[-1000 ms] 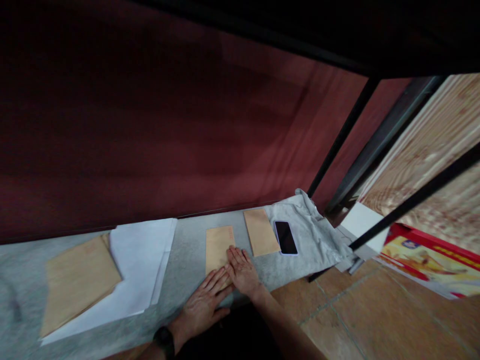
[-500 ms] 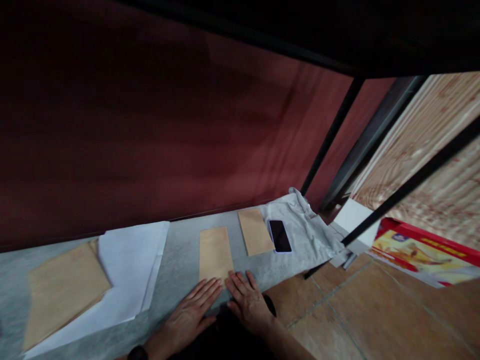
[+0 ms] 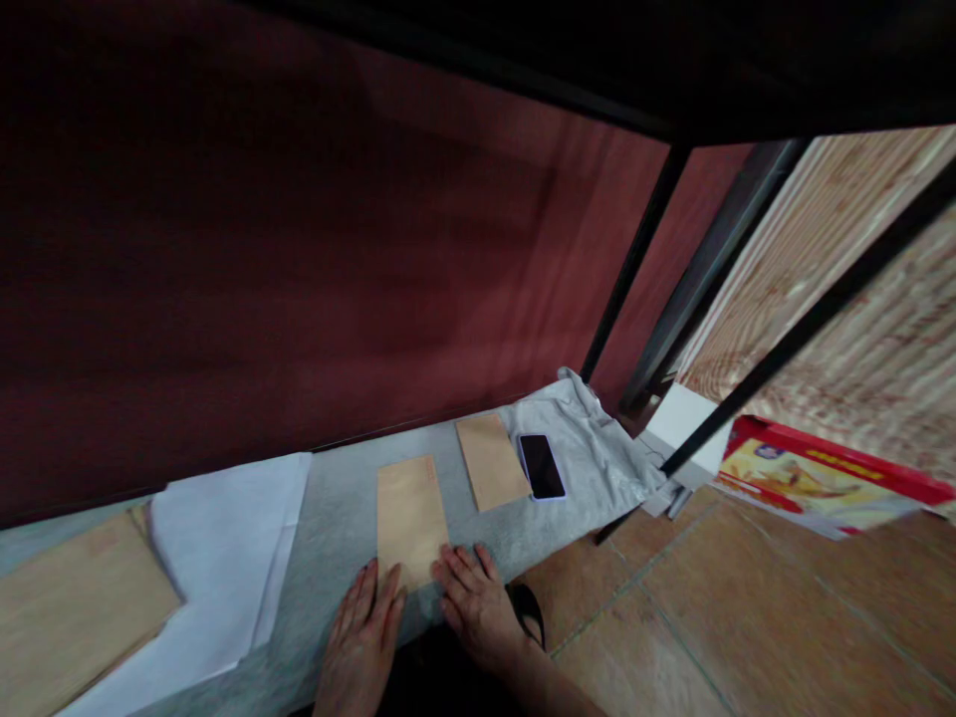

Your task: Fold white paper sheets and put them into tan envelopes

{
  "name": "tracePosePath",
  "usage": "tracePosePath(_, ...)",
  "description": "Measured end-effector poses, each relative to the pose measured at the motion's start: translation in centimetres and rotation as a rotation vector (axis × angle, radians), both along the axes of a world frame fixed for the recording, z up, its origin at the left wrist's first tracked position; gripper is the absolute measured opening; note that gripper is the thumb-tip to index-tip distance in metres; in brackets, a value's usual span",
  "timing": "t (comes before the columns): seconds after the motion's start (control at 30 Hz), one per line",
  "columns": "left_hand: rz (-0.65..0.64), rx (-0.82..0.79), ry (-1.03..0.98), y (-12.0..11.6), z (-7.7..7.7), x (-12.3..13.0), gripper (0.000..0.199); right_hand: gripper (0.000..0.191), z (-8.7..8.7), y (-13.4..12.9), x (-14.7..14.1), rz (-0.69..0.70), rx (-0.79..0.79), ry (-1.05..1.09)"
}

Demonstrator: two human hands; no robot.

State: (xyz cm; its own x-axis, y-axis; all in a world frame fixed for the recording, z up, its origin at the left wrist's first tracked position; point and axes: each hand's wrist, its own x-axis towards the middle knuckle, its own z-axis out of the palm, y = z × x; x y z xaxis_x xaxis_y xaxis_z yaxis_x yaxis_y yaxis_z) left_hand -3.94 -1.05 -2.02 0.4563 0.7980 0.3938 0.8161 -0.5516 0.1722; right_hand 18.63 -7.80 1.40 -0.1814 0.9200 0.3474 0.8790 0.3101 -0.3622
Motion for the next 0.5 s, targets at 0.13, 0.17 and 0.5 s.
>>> tracePosePath(0.13, 0.065, -0.010, 0.042, -0.1, 1.7, 0.8, 0.048, 0.046, -0.2, 1.5, 2.0, -0.157, 0.051, 0.005)
tracePosePath(0.17, 0.067, -0.012, 0.047, -0.1, 2.1, 1.0, 0.048, 0.048, -0.2, 2.0, 2.8, -0.235, 0.061, 0.001)
tracePosePath(0.5, 0.076, -0.008, 0.082, -0.7, 2.8, 1.3, 0.045, 0.056, -1.1, 5.2, 5.7, -0.468, -0.073, -0.050)
